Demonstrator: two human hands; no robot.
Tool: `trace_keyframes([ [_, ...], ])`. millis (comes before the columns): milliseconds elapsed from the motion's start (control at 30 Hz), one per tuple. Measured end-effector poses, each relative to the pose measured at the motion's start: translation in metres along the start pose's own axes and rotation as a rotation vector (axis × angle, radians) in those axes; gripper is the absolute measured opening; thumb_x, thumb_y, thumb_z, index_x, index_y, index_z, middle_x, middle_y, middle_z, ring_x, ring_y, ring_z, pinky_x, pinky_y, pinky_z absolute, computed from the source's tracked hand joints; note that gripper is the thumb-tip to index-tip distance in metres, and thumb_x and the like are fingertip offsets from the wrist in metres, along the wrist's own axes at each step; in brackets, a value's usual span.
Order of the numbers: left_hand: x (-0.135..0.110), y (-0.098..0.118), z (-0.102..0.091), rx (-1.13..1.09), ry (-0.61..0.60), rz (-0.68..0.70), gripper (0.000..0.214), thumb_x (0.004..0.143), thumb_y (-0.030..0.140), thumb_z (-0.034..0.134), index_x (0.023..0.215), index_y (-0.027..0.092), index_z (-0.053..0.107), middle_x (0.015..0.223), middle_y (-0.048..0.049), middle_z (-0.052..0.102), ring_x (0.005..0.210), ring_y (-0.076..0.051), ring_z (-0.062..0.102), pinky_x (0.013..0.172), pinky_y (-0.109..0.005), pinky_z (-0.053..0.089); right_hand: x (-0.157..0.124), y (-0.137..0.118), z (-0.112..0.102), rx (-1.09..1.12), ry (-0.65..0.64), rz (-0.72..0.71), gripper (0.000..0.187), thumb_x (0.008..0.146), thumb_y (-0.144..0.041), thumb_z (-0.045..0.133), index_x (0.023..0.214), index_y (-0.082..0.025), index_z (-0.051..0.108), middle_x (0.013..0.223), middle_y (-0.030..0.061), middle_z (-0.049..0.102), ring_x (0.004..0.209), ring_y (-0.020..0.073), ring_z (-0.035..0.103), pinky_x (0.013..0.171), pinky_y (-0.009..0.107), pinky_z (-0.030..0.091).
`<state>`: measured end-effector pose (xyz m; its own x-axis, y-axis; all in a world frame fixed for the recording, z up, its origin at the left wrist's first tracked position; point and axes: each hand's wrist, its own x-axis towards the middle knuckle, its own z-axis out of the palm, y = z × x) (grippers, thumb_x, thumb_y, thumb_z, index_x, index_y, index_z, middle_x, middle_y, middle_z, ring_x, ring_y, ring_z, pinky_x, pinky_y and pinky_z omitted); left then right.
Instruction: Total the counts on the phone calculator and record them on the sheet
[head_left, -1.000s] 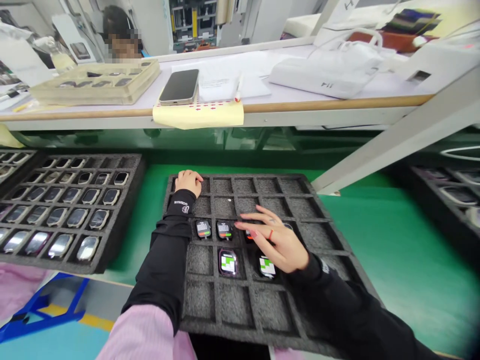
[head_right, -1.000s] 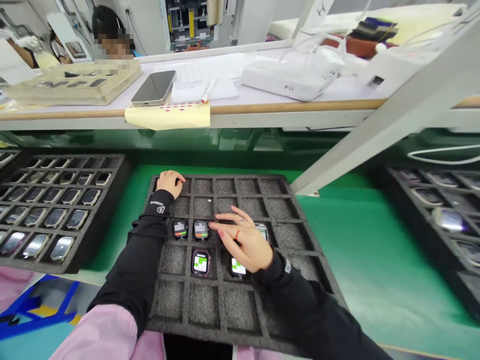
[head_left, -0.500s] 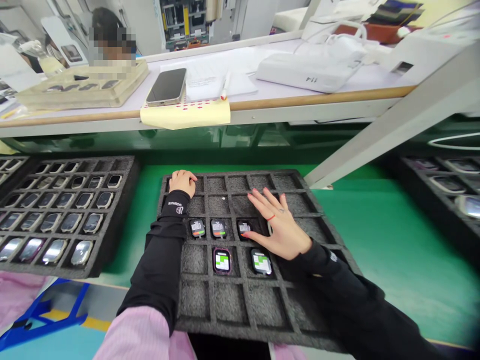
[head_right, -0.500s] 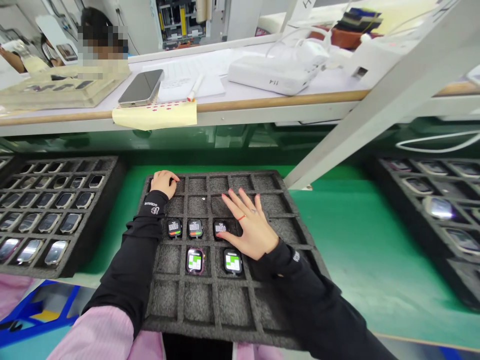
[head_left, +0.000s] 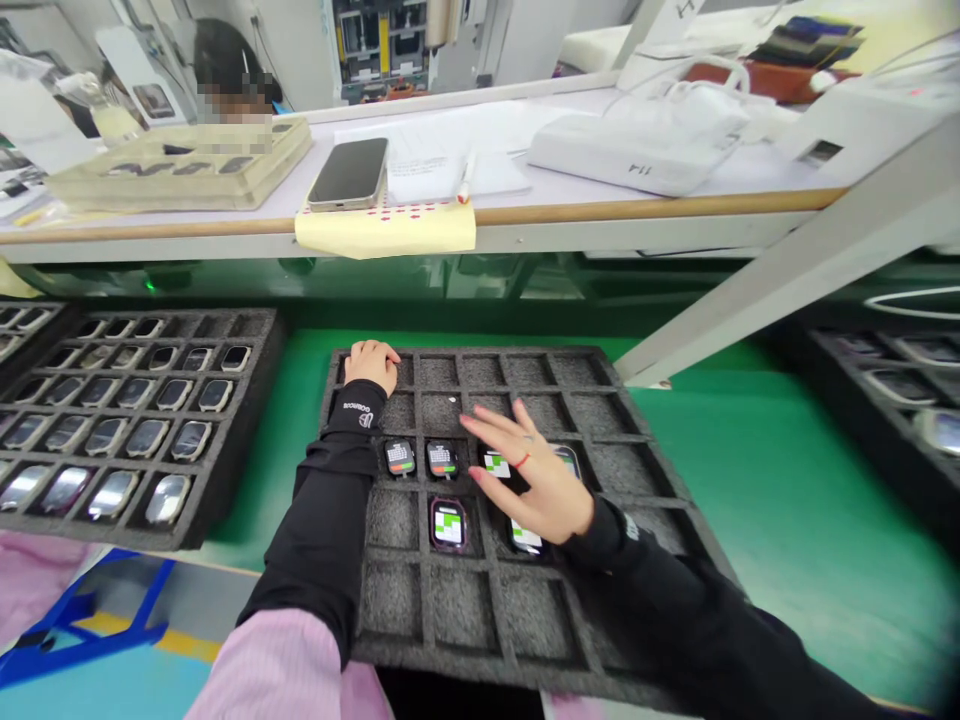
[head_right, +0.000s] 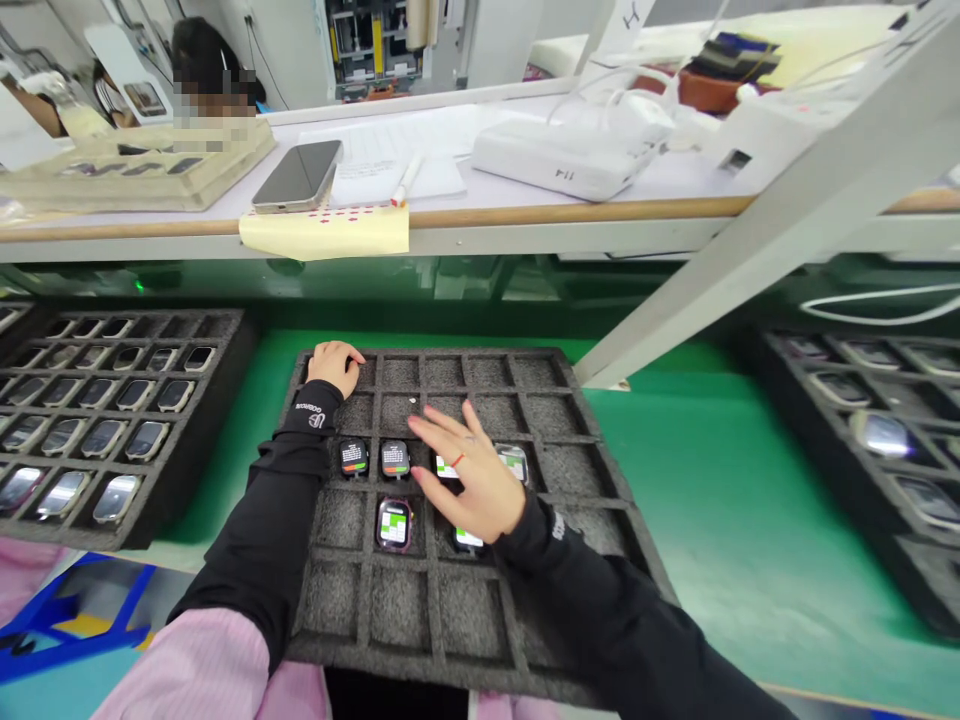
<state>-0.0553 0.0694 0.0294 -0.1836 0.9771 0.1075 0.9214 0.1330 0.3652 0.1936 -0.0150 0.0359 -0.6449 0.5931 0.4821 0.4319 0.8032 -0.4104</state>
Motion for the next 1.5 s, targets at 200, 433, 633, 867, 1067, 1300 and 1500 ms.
trace_keyframes([
  [200, 0.0, -0.001, 0.0, -0.002, -0.003, 0.006, 0.017, 0.083, 0.014, 0.051, 0.083, 0.028, 0.062, 0.111, -0.0011, 0.061, 0.119, -0.022, 0.043, 0.094, -0.038, 0.04, 0.014, -0.028, 0.016, 0.157, -0.148, -0.122, 0.038, 0.081, -0.011, 0.045, 0.118, -0.021, 0.049, 0.122, 0.0085, 0.064, 0.13, 0.0212, 0.046, 0.114, 0.06, 0.015],
  [433, 0.003, -0.002, 0.002, -0.008, -0.017, 0.004, 0.017, 0.083, 0.014, 0.052, 0.083, 0.028, 0.062, 0.111, -0.0011, 0.06, 0.119, -0.022, 0.042, 0.094, -0.039, 0.04, 0.016, -0.038, 0.025, 0.196, -0.25, -0.114, 0.017, 0.08, -0.013, 0.045, 0.094, -0.021, 0.049, 0.122, 0.0076, 0.064, 0.131, 0.0228, 0.044, 0.115, 0.06, 0.013],
  [633, 0.002, 0.0, 0.001, -0.01, -0.019, -0.002, 0.018, 0.083, 0.014, 0.05, 0.084, 0.028, 0.062, 0.111, -0.0013, 0.06, 0.12, -0.022, 0.041, 0.096, -0.039, 0.038, 0.015, -0.034, 0.019, 0.198, -0.222, -0.104, 0.012, 0.082, -0.015, 0.048, 0.093, -0.021, 0.051, 0.121, 0.0073, 0.065, 0.13, 0.0238, 0.045, 0.115, 0.06, 0.013],
  [867, 0.002, 0.001, 0.0, 0.008, -0.02, -0.004, 0.018, 0.083, 0.014, 0.05, 0.083, 0.027, 0.062, 0.112, -0.0013, 0.061, 0.12, -0.022, 0.042, 0.094, -0.039, 0.039, 0.005, -0.014, 0.004, 0.153, -0.105, -0.089, 0.014, 0.087, -0.018, 0.051, 0.099, -0.022, 0.056, 0.111, 0.0059, 0.07, 0.122, 0.0224, 0.054, 0.115, 0.059, 0.014],
  [1067, 0.003, 0.0, 0.001, 0.022, -0.011, 0.0, 0.017, 0.083, 0.014, 0.05, 0.083, 0.027, 0.061, 0.111, -0.0006, 0.062, 0.119, -0.022, 0.043, 0.094, -0.038, 0.039, 0.0, -0.004, -0.001, 0.18, -0.052, -0.098, 0.025, 0.086, -0.015, 0.052, 0.11, -0.023, 0.058, 0.1, 0.0022, 0.073, 0.114, 0.0206, 0.06, 0.117, 0.055, 0.013],
  [1300, 0.005, -0.002, 0.001, 0.038, -0.005, 0.011, 0.017, 0.083, 0.015, 0.05, 0.084, 0.027, 0.061, 0.111, -0.001, 0.062, 0.119, -0.023, 0.043, 0.094, -0.039, 0.039, 0.005, -0.003, -0.009, 0.205, 0.011, -0.123, 0.024, 0.086, -0.011, 0.05, 0.102, -0.024, 0.064, 0.093, -0.0005, 0.075, 0.105, 0.0192, 0.065, 0.116, 0.051, 0.019],
  [1500, 0.007, -0.004, 0.003, 0.052, 0.019, 0.026, 0.016, 0.083, 0.015, 0.051, 0.084, 0.027, 0.062, 0.11, -0.0012, 0.062, 0.119, -0.023, 0.044, 0.095, -0.038, 0.039, 0.007, 0.004, -0.019, 0.254, 0.17, -0.007, 0.022, 0.088, -0.016, 0.048, 0.089, -0.024, 0.069, 0.08, 0.0004, 0.074, 0.084, 0.0165, 0.069, 0.109, 0.047, 0.035],
])
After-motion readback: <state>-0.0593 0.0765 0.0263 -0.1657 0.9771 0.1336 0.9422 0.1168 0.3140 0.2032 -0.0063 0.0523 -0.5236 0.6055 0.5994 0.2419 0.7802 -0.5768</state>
